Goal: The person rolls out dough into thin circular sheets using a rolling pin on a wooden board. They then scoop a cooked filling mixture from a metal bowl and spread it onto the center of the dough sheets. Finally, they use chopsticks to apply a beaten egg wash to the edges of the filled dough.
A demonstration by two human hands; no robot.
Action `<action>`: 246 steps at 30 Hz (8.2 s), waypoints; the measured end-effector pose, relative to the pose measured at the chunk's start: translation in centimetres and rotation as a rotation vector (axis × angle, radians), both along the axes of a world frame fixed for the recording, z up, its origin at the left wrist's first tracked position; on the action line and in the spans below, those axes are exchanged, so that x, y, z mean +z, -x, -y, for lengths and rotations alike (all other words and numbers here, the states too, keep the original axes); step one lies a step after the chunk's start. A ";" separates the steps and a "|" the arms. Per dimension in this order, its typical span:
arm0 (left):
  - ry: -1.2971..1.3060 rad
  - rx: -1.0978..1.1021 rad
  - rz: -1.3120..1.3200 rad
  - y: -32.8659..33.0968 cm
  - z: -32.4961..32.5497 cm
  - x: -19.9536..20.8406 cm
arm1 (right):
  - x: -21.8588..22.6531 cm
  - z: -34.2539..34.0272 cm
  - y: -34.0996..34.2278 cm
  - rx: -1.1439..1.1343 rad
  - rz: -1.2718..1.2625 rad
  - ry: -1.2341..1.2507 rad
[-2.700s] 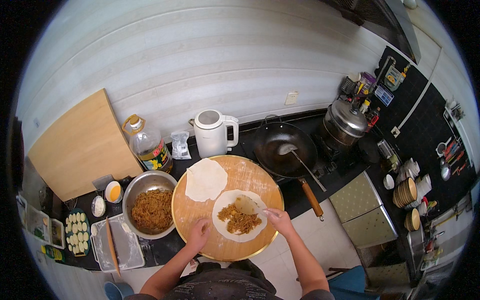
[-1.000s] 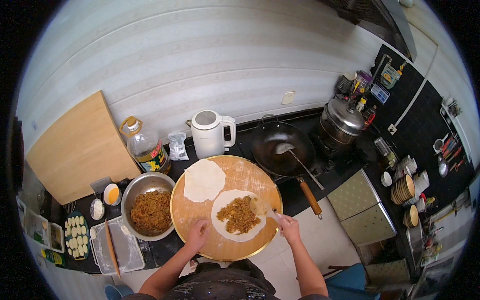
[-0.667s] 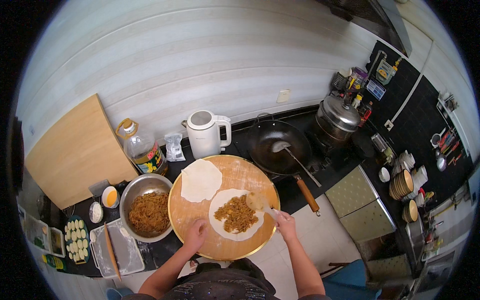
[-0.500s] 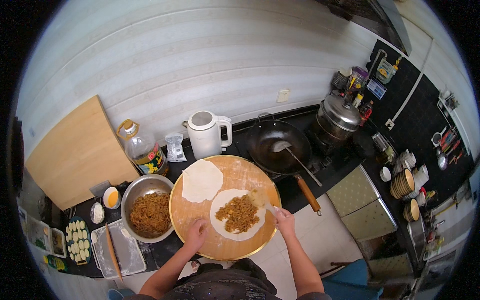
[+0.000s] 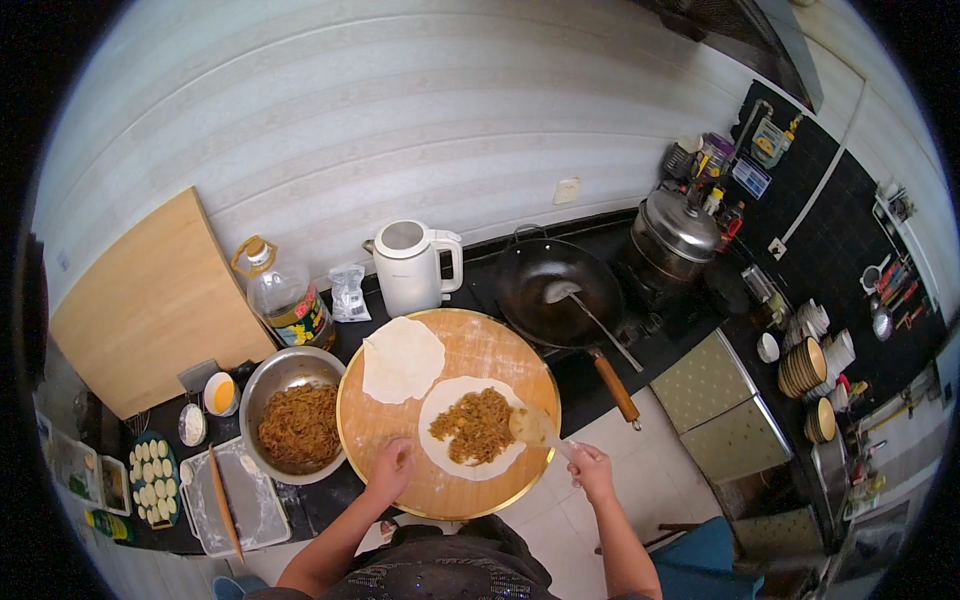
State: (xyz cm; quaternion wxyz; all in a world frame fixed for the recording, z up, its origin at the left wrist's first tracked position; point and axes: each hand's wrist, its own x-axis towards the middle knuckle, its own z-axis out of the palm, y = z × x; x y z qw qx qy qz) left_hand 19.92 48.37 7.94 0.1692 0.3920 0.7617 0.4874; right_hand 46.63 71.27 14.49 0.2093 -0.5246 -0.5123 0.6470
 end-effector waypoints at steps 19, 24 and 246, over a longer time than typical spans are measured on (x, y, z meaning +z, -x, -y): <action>0.013 -0.011 -0.044 0.1 -0.2 0.6 | -0.3 2.2 1.3 0.054 0.072 0.052; -0.048 -0.017 -0.065 0.5 0.0 -0.9 | 0.8 2.0 0.0 0.090 0.087 0.060; -0.145 0.270 0.223 3.3 2.1 0.4 | -2.8 -1.0 9.8 0.084 -0.082 -0.068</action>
